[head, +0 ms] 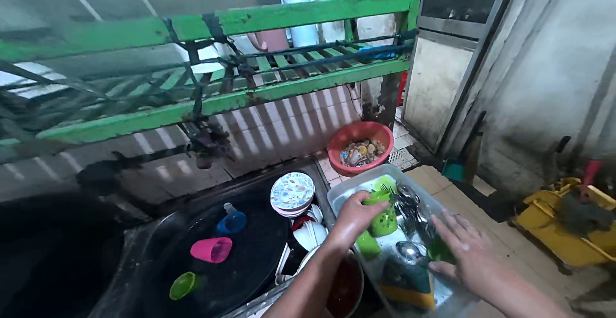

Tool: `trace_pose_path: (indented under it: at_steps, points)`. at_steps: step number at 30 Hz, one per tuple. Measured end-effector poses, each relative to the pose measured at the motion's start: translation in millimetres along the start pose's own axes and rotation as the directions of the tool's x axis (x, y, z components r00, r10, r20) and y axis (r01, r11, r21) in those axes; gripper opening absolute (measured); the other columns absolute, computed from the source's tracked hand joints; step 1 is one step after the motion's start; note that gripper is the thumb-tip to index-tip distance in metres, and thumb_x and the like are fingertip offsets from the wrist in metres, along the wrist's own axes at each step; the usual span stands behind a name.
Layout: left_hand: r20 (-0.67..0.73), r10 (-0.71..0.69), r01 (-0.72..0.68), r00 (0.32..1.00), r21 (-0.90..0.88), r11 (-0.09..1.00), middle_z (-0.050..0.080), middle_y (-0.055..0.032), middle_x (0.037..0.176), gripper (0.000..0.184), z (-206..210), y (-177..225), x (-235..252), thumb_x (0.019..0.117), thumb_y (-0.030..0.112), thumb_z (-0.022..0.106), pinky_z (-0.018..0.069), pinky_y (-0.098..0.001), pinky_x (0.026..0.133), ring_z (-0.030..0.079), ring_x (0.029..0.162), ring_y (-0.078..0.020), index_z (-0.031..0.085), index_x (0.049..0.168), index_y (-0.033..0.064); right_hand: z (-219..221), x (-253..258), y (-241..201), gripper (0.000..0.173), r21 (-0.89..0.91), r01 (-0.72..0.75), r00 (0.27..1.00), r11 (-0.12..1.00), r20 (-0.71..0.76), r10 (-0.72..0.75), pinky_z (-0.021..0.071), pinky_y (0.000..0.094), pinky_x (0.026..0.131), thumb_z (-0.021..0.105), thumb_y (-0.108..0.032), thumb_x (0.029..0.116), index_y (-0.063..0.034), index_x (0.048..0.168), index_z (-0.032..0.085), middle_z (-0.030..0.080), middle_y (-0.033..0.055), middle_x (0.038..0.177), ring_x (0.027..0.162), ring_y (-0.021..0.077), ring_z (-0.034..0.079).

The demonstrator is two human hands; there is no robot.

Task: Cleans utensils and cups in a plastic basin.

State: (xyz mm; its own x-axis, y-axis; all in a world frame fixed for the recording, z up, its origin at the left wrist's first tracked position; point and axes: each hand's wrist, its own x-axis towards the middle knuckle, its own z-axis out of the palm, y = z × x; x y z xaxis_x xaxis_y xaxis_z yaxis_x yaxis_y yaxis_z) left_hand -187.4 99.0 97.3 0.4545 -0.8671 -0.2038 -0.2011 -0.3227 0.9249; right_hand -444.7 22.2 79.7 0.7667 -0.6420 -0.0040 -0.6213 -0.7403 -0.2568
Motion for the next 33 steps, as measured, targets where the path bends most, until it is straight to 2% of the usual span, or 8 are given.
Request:
trace_pose_path:
  at_steps: [4, 6, 9, 12, 19, 26, 29, 33]
  points:
    - [0.211, -0.095, 0.206, 0.973, -0.603, 0.770, 0.069, -0.0159, 0.104, 0.035, -2, -5, 5, 0.1073, 0.032, 0.050, 0.0598, -0.0430, 0.078, 0.070, 0.089, -0.0259, 0.055, 0.131, 0.0063, -6, -9, -47, 0.054, 0.217, 0.207, 0.950, 0.954, 0.187, -0.249, 0.0509, 0.0602, 0.102, 0.067, -0.032, 0.0980, -0.0150, 0.148, 0.055, 0.061, 0.0138, 0.142, 0.127, 0.0345, 0.062]
    - [0.250, -0.159, 0.294, 0.955, -0.729, 0.618, 0.069, -0.0189, 0.104, 0.042, -3, -2, 4, 0.1083, 0.039, 0.043, 0.0606, -0.0505, 0.076, 0.070, 0.089, -0.0320, 0.058, 0.129, 0.0058, 13, 0, -58, 0.065, 0.255, 0.194, 0.846, 0.947, 0.445, -0.293, 0.0426, 0.0586, 0.112, 0.071, -0.032, 0.0966, -0.0125, 0.154, 0.046, 0.048, 0.0149, 0.156, 0.140, 0.0358, 0.049]
    - [0.142, -0.227, 0.241, 0.963, -0.831, 0.501, 0.067, -0.0198, 0.108, 0.043, -3, -4, 4, 0.1084, 0.041, 0.043, 0.0599, -0.0495, 0.075, 0.069, 0.090, -0.0329, 0.057, 0.131, 0.0063, 46, 14, -58, 0.085, 0.103, 0.180, 0.794, 0.978, 0.572, -0.206, 0.0390, 0.0623, 0.113, 0.082, -0.031, 0.0855, -0.0159, 0.158, 0.040, 0.036, 0.0162, 0.162, 0.144, 0.0416, 0.041]
    - [-0.001, -0.240, 0.112, 0.971, -0.884, 0.453, 0.068, -0.0173, 0.112, 0.039, -1, -15, 4, 0.1064, 0.037, 0.051, 0.0589, -0.0459, 0.079, 0.069, 0.095, -0.0298, 0.058, 0.131, 0.0081, 43, 19, -63, 0.070, 0.045, 0.086, 0.798, 0.995, 0.595, -0.096, 0.0478, 0.0693, 0.099, 0.077, -0.021, 0.0885, -0.0203, 0.152, 0.047, 0.057, 0.0179, 0.144, 0.126, 0.0453, 0.058]
    - [-0.047, -0.245, 0.120, 0.968, -0.773, 0.623, 0.064, -0.0187, 0.121, 0.053, -9, -16, -15, 0.1052, 0.036, 0.056, 0.0585, -0.0490, 0.081, 0.067, 0.099, -0.0314, 0.041, 0.153, 0.0177, -15, 32, -38, 0.070, 0.587, -0.295, 0.947, 0.753, 0.282, 0.152, 0.0530, 0.0569, 0.096, 0.080, -0.021, 0.0839, -0.0077, 0.146, 0.051, 0.064, 0.0230, 0.126, 0.112, 0.0349, 0.065]
    - [-0.050, -0.230, 0.146, 0.972, -0.640, 0.755, 0.042, -0.0175, 0.157, 0.051, 42, 2, -31, 0.1139, 0.033, 0.030, 0.0486, -0.0550, 0.099, 0.051, 0.133, -0.0326, 0.025, 0.163, 0.0198, 1, 66, -88, 0.076, 0.574, 0.027, 0.965, 0.818, -0.230, 0.129, 0.0404, 0.0546, 0.115, 0.071, -0.033, 0.0913, -0.0025, 0.154, 0.041, 0.046, 0.0221, 0.154, 0.141, 0.0360, 0.048]
    - [0.054, -0.174, 0.175, 0.983, -0.541, 0.822, 0.048, -0.0230, 0.149, 0.068, 38, -2, -32, 0.1070, 0.037, 0.053, 0.0581, -0.0543, 0.084, 0.062, 0.118, -0.0363, 0.021, 0.164, 0.0210, -3, 96, -69, 0.059, 0.812, -0.205, 0.935, 0.547, -0.003, 0.356, 0.0497, 0.0530, 0.103, 0.069, -0.021, 0.0969, -0.0020, 0.148, 0.047, 0.061, 0.0236, 0.132, 0.120, 0.0328, 0.062]
    - [0.138, 0.035, 0.024, 0.990, -0.405, 0.914, 0.040, -0.0159, 0.159, 0.077, 8, -15, -14, 0.0944, 0.025, 0.072, 0.0535, -0.0472, 0.103, 0.056, 0.132, -0.0277, 0.033, 0.161, 0.0178, -22, 97, -49, 0.052, 0.912, -0.302, 0.921, 0.279, 0.202, 0.334, 0.0582, 0.0418, 0.083, 0.061, -0.011, 0.0990, -0.0069, 0.148, 0.044, 0.066, 0.0173, 0.116, 0.096, 0.0233, 0.068]
